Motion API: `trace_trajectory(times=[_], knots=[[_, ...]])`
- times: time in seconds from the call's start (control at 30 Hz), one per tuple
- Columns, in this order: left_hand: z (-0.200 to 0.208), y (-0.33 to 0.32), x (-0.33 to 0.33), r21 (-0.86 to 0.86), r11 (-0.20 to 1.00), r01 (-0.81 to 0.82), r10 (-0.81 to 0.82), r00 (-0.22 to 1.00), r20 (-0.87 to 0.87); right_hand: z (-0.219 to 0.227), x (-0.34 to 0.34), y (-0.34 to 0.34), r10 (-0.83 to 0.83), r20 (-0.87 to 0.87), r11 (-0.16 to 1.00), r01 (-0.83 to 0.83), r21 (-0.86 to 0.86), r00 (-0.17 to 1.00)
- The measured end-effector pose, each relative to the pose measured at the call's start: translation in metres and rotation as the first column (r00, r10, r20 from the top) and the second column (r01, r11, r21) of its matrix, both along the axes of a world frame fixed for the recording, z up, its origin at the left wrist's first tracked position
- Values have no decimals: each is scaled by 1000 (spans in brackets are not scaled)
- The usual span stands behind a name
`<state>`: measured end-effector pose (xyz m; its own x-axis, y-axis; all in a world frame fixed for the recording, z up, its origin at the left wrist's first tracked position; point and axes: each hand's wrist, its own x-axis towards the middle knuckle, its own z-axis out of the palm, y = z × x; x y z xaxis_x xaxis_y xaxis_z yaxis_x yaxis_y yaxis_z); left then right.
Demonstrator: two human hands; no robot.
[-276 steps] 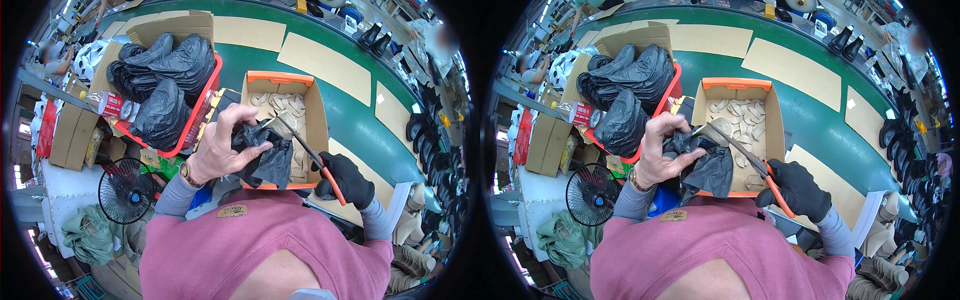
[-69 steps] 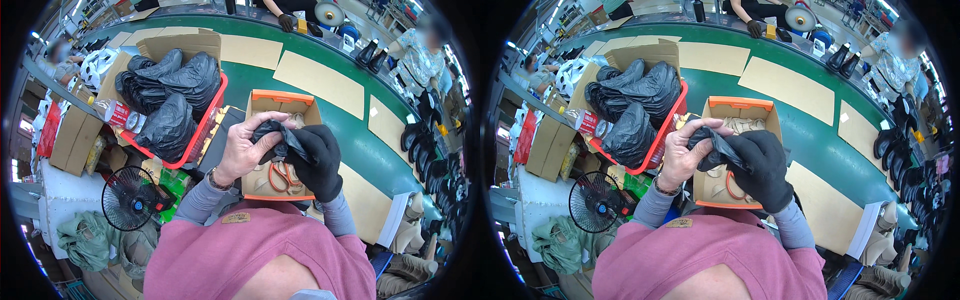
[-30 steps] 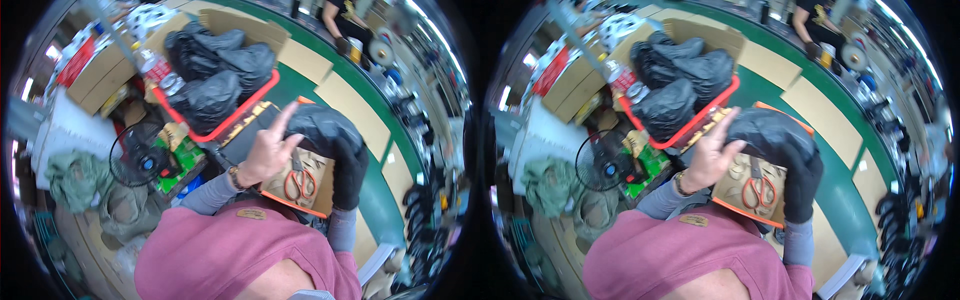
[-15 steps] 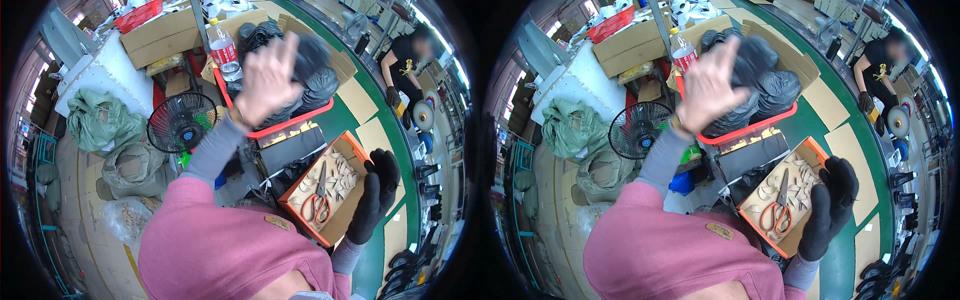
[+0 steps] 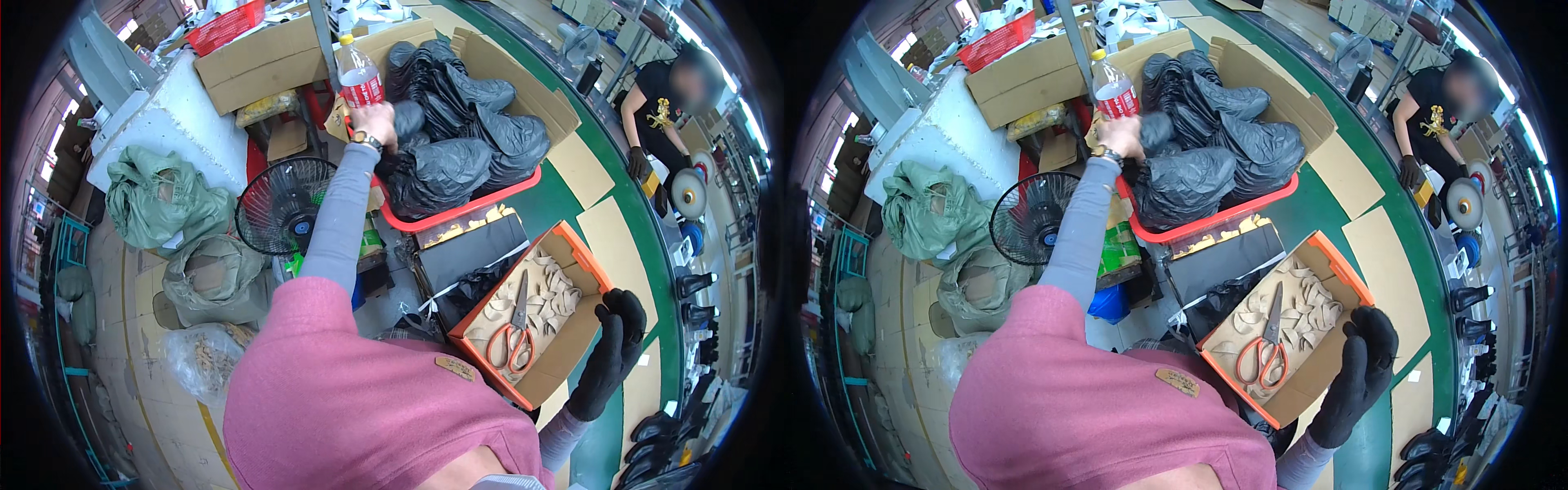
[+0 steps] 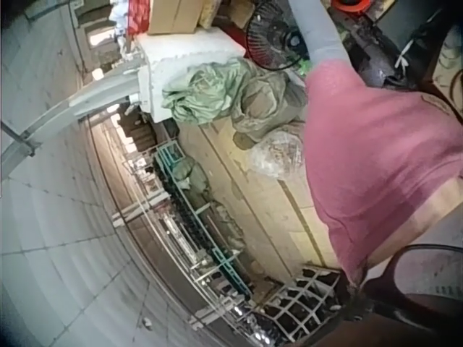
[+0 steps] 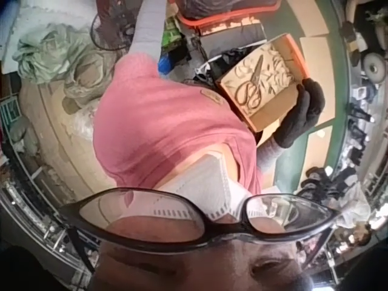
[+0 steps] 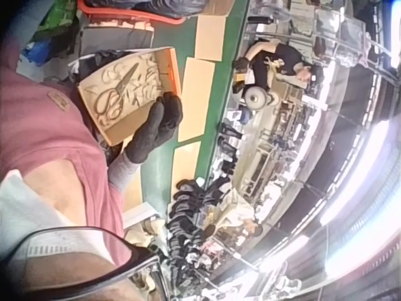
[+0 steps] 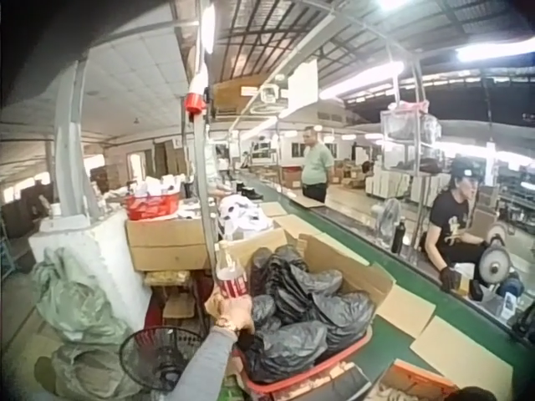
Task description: The recorder is manufacturing shoes by trimming excess black material from the edges of shoe components using scissors and organizing them into stacks.
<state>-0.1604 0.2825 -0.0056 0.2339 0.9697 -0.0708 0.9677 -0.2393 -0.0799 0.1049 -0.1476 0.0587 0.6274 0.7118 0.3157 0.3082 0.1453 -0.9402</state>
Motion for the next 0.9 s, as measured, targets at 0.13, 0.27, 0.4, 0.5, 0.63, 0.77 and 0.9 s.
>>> trace_trajectory(times=[0.13, 0.27, 0.4, 0.5, 0.63, 0.77, 0.9], knots=[[79, -55, 0, 360, 933, 2, -116, 948, 297, -3, 8, -6, -73, 29, 997, 73, -5, 997], [111, -113, 46, 334, 876, 348, -414, 899, 147, -6, 6, 3, -73, -1, 997, 73, 0, 997], [65, -107, 55, 144, 859, 491, -501, 864, 46, -8, -1, 6, -32, 22, 999, 32, -4, 999], [43, -102, 48, 163, 857, 490, -510, 850, 128, -9, 4, -2, -45, 42, 998, 47, -46, 998], [43, -123, 43, 145, 860, 490, -507, 853, 121, -15, 9, -12, -46, -27, 993, 42, -109, 999], [24, -133, 43, 152, 879, 451, -470, 873, 127, -17, 7, -22, -69, -27, 991, 65, -119, 997], [14, -120, 40, 153, 871, 466, -486, 863, 137, -12, 13, -32, -134, -65, 988, 128, -90, 989]])
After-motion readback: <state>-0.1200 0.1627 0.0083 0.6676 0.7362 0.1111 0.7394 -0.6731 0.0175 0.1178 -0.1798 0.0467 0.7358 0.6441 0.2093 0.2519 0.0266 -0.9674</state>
